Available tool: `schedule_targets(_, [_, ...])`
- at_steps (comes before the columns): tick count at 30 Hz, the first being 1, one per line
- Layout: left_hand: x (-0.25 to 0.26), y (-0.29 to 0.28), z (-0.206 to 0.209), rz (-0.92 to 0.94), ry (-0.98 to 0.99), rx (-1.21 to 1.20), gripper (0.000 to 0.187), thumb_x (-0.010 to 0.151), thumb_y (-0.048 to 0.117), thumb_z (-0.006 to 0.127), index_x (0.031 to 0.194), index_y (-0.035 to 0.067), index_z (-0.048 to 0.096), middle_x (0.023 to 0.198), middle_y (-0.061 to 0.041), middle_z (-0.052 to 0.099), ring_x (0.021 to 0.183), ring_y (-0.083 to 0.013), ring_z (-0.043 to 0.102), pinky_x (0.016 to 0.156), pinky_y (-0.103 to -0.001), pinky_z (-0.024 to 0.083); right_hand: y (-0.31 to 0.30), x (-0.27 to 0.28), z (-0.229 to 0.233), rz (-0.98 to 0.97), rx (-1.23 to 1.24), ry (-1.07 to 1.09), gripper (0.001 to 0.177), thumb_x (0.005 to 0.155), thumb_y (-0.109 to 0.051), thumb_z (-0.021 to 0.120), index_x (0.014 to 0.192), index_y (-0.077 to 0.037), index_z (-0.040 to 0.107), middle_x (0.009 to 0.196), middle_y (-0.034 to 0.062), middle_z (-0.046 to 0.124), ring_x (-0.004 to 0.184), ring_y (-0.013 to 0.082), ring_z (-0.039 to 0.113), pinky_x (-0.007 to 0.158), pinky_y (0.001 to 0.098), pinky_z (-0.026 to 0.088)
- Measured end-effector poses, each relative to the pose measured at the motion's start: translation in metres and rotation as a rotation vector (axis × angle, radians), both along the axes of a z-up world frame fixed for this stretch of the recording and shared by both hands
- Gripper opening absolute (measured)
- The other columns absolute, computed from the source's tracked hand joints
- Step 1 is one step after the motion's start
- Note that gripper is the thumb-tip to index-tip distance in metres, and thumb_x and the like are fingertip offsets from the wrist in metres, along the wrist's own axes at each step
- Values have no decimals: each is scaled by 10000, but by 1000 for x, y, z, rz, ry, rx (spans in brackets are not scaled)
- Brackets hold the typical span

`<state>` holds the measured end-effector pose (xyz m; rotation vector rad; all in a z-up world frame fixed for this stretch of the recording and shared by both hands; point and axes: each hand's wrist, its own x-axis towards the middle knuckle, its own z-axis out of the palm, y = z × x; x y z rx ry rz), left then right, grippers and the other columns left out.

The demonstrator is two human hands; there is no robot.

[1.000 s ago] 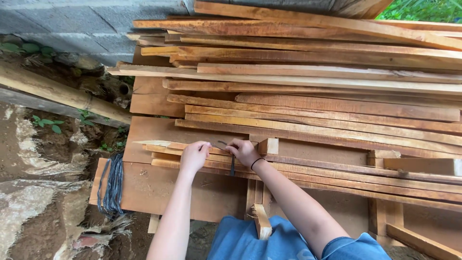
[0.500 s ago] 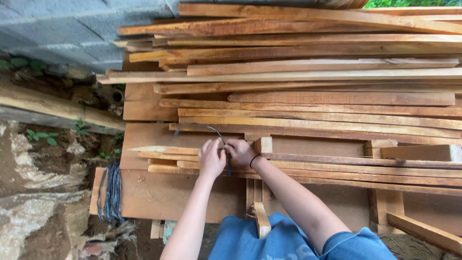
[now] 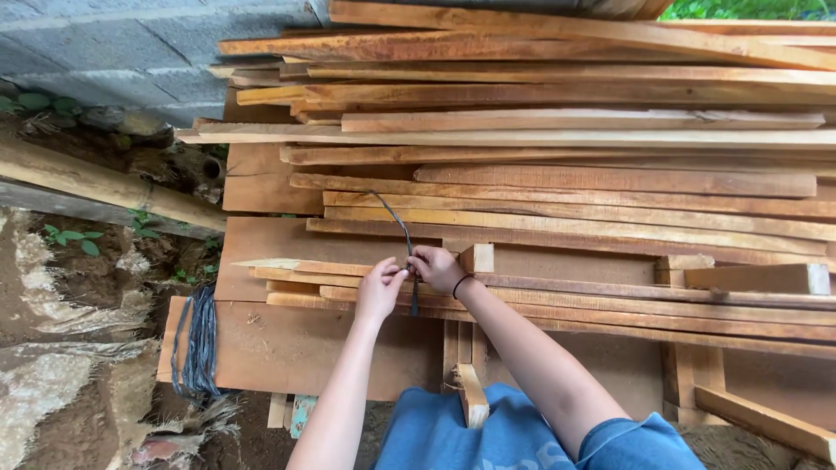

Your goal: Bundling narrow wooden strips together using black elastic ties.

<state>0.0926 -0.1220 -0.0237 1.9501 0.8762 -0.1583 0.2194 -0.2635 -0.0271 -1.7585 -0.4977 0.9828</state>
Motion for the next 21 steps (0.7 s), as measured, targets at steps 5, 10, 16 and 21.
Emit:
schedule_targets(5, [18, 2, -36, 156, 58, -198, 266, 830, 381, 814, 1042, 221, 823, 712, -54, 770, 561, -138, 719, 467, -205, 494, 1, 3, 6, -23, 20, 22, 192, 1049, -155, 582, 937, -68, 711, 799, 55, 756, 755, 94, 664, 714, 259, 554])
schedule_targets(10, [17, -8, -12, 273, 14, -275, 203, 859, 293, 791, 1017, 170, 827, 798, -47, 792, 611, -98, 705, 546, -188, 458, -4, -4, 6, -93, 85, -22, 55, 1030, -117, 617, 1065, -87, 646, 857, 86, 772, 755, 138, 715, 734, 290, 577])
schedule_targets(16, [13, -13, -7, 149, -9, -133, 151, 913, 309, 754, 1002, 200, 808, 712, -44, 774, 725, -141, 755, 726, -258, 535, -15, -8, 19, -36, 182, -329, 160, 925, -18, 743, 1084, -14, 722, 1022, 177, 766, 954, 323, 743, 778, 360, 625])
schedule_targets(21, [9, -9, -15, 87, -53, -141, 174, 931, 350, 747, 999, 200, 800, 706, -43, 774, 764, -160, 760, 771, -283, 539, -15, -4, -13, 32, 152, -478, 53, 933, -96, 740, 965, -56, 754, 1100, 66, 699, 992, 276, 713, 810, 343, 616])
